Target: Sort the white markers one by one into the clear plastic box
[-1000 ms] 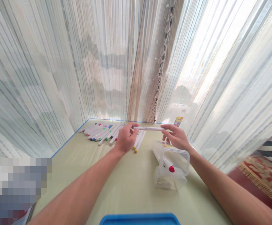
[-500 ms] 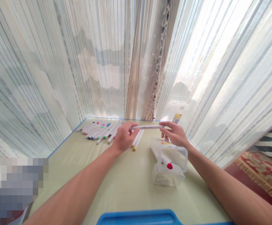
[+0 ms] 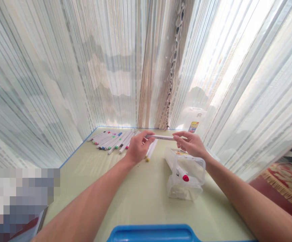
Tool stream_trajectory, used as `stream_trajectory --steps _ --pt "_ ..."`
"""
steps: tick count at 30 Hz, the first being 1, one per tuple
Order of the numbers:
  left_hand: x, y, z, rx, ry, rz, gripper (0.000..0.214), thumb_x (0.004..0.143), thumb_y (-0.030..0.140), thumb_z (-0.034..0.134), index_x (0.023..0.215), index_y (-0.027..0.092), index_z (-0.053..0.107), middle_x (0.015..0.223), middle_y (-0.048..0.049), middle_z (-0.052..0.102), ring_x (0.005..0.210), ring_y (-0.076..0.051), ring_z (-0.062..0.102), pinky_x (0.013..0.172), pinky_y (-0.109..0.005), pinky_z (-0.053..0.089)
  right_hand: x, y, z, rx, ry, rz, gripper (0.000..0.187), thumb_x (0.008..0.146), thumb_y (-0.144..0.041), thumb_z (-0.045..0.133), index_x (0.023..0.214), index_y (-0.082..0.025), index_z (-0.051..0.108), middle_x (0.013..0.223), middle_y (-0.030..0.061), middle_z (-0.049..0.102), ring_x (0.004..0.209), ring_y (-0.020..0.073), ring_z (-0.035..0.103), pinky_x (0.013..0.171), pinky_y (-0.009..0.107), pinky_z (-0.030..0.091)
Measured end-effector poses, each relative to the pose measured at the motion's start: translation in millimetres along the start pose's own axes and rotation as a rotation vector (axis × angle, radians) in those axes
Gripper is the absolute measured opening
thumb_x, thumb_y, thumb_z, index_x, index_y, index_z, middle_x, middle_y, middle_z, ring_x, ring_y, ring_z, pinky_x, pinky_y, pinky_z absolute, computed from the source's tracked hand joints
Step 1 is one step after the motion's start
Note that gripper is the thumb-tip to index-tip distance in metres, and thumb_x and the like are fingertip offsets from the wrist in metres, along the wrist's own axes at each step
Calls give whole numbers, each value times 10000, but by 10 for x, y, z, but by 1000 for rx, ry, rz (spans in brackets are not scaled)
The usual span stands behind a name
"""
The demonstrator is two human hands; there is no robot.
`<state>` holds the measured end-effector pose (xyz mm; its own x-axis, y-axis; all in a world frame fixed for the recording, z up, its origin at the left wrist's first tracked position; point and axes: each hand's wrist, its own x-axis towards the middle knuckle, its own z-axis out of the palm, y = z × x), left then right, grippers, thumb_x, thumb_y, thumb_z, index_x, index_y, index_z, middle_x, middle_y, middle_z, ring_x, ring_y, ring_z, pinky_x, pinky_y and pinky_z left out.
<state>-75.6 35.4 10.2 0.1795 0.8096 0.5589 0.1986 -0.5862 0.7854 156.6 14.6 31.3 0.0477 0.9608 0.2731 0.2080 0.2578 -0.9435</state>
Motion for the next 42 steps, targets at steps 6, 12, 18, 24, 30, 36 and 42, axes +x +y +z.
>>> stream_trajectory --steps 6,12,18,24,30,36,42 --pt "-4 30 8 -112 -12 -75 211 880 327 619 1011 167 661 738 -6 631 524 -92 527 489 -209 402 -2 -5 -9 -60 -2 -73 542 655 -581 824 943 -127 756 544 -13 568 480 99 468 433 243 322" --pt "2 66 27 -157 -20 -120 226 884 363 617 972 156 647 699 19 558 503 -77 483 471 -202 369 -6 42 -3 -19 12 -113 497 703 -540 818 962 -119 764 543 -8 560 506 100 464 443 238 312" --pt "14 47 45 -139 -22 -144 311 877 450 640 956 152 679 634 45 486 474 -61 404 447 -197 322 -44 -28 27 57 -3 -101 459 677 -482 860 947 -121 771 522 -29 540 481 78 440 438 231 290" --pt "19 70 57 -270 -14 -195 334 822 452 718 940 142 684 593 61 451 451 -56 398 419 -197 295 -54 -77 28 171 -37 -57 428 679 -458 867 954 -144 773 614 25 668 447 77 466 416 234 299" --pt "43 128 66 -446 36 -254 301 810 340 723 1012 124 668 691 8 597 469 -61 440 437 -208 383 -53 -93 34 233 -65 -66 396 753 -470 809 989 -159 746 806 85 752 420 55 434 413 245 321" --pt "49 124 69 -497 61 -317 285 887 348 613 1071 137 661 827 -55 676 523 -77 495 450 -207 411 -12 -58 -1 275 -75 1 393 843 -500 705 1081 -186 700 981 119 767 445 65 471 421 239 301" --pt "39 154 67 -526 76 -335 313 907 365 574 1090 125 658 838 -63 682 529 -80 510 450 -210 411 -35 -86 0 262 -67 39 465 875 -566 630 1141 -189 681 1070 137 758 475 80 508 422 237 313"
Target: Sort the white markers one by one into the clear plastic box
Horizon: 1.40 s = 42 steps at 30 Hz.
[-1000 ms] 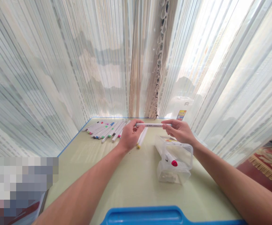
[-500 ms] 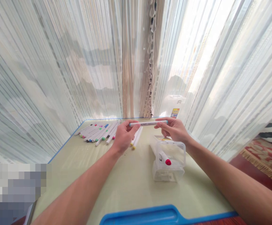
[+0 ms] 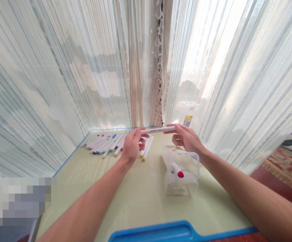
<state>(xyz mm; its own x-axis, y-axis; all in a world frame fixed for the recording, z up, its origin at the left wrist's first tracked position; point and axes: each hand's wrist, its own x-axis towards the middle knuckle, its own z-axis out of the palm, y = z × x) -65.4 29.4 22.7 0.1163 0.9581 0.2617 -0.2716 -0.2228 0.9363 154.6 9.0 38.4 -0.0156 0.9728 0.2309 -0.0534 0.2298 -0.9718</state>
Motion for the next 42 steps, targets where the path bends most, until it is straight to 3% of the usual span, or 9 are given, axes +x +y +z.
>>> stream_trajectory --steps 10,16,23,29,34,42 --pt "14 -33 -22 209 -11 94 325 794 394 739 940 110 680 650 14 609 440 -54 454 424 -202 359 -4 -2 56 -104 48 -79 474 714 -579 793 889 -144 720 788 105 759 403 59 439 393 237 345" --pt "-4 -60 -24 210 -9 97 356 767 430 769 927 123 683 645 25 606 449 -51 459 434 -198 349 -23 17 38 -178 29 -142 457 694 -546 825 895 -144 743 749 88 742 424 70 435 382 244 354" --pt "-2 -56 -19 186 -22 92 287 838 392 686 913 116 680 645 3 625 427 -52 437 410 -198 323 -49 9 38 -192 41 -118 420 744 -523 803 931 -155 729 781 84 732 434 70 427 379 243 331" --pt "-3 -69 -25 187 -18 93 310 796 403 731 930 125 702 636 8 629 442 -55 442 435 -202 339 -49 10 50 -205 51 -109 446 743 -565 786 928 -164 724 800 91 736 436 73 420 388 251 323" --pt "4 -95 -45 215 -14 99 333 767 411 760 942 132 711 663 3 642 489 -67 486 499 -211 395 -40 22 42 -199 49 -120 463 716 -570 802 909 -154 736 749 78 721 421 62 370 380 252 263" --pt "11 -105 -57 225 -18 95 294 803 363 732 973 124 704 711 -11 654 478 -54 467 474 -200 381 -34 32 37 -249 76 -90 584 630 -592 848 982 -139 739 631 35 635 433 63 339 380 245 216"
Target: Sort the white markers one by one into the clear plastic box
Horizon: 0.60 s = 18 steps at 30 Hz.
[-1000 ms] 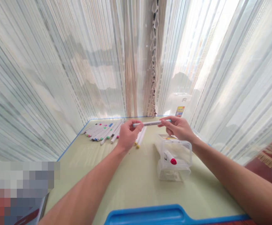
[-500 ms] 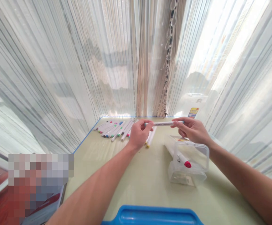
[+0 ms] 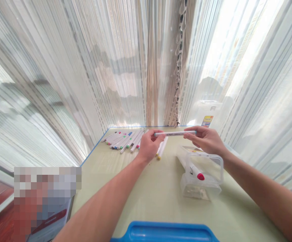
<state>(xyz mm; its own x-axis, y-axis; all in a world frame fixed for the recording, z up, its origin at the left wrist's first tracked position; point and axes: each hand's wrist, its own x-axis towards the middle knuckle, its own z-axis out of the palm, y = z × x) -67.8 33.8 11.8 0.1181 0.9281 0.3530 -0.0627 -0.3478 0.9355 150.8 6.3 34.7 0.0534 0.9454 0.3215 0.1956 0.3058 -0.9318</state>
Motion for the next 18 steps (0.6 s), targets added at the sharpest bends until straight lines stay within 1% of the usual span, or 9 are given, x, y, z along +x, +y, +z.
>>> stream_trajectory --steps 8,13,18 --pt "-11 43 12 -4 7 -30 262 824 328 698 977 116 703 690 -15 647 462 -55 468 453 -196 380 -11 -19 6 19 11 8 553 629 -591 849 967 -165 748 609 3 588 437 68 342 393 255 226" --pt "-14 57 17 1 2 -27 262 829 322 676 982 110 697 686 -10 639 453 -54 457 442 -196 367 -10 -7 0 7 30 18 538 646 -571 846 979 -158 753 568 -17 545 436 69 327 401 254 218" --pt "-3 23 2 15 7 -23 299 799 354 713 980 116 705 692 -7 643 459 -55 459 454 -202 380 4 -7 0 -22 36 6 520 651 -544 850 970 -146 757 594 -6 577 444 67 348 405 248 232"
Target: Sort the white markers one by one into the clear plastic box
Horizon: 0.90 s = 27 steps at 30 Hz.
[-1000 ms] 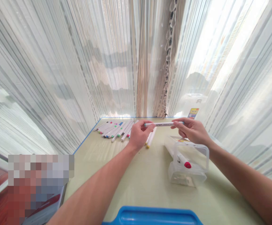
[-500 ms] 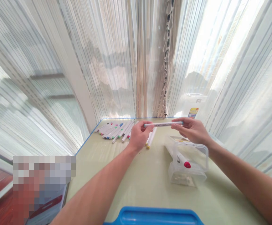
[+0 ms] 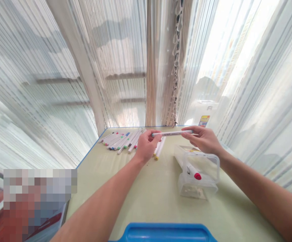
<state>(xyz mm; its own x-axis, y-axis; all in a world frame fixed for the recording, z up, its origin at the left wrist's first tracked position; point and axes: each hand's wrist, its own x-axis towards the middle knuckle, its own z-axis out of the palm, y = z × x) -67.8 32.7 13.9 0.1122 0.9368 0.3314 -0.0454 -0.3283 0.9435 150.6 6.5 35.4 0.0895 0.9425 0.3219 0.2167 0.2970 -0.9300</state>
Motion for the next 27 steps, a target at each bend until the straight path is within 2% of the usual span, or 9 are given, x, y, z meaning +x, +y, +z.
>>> stream_trajectory --steps 6,11,19,27 --pt "4 7 -11 -29 12 -8 306 789 357 725 972 116 686 680 2 631 438 -52 447 446 -210 374 30 31 -4 170 -43 -29 371 754 -448 787 958 -143 741 761 66 703 420 46 362 397 246 231" --pt "-11 74 -7 -80 3 -46 254 823 302 663 991 111 671 688 1 623 437 -57 455 451 -216 391 51 54 -31 209 -53 -16 291 810 -372 725 970 -129 735 788 88 735 405 48 393 397 245 244" --pt "1 75 -29 -153 29 -91 254 866 288 541 1001 114 666 705 -25 638 471 -85 509 455 -222 410 35 6 -6 200 -31 -6 273 796 -348 734 944 -118 727 754 78 733 390 42 388 391 240 238" --pt "-1 76 -45 -219 35 -90 278 797 290 542 953 102 675 674 -34 640 468 -98 507 436 -226 389 55 46 -15 208 -36 -23 261 804 -345 723 949 -129 735 775 76 739 391 45 400 389 242 242"
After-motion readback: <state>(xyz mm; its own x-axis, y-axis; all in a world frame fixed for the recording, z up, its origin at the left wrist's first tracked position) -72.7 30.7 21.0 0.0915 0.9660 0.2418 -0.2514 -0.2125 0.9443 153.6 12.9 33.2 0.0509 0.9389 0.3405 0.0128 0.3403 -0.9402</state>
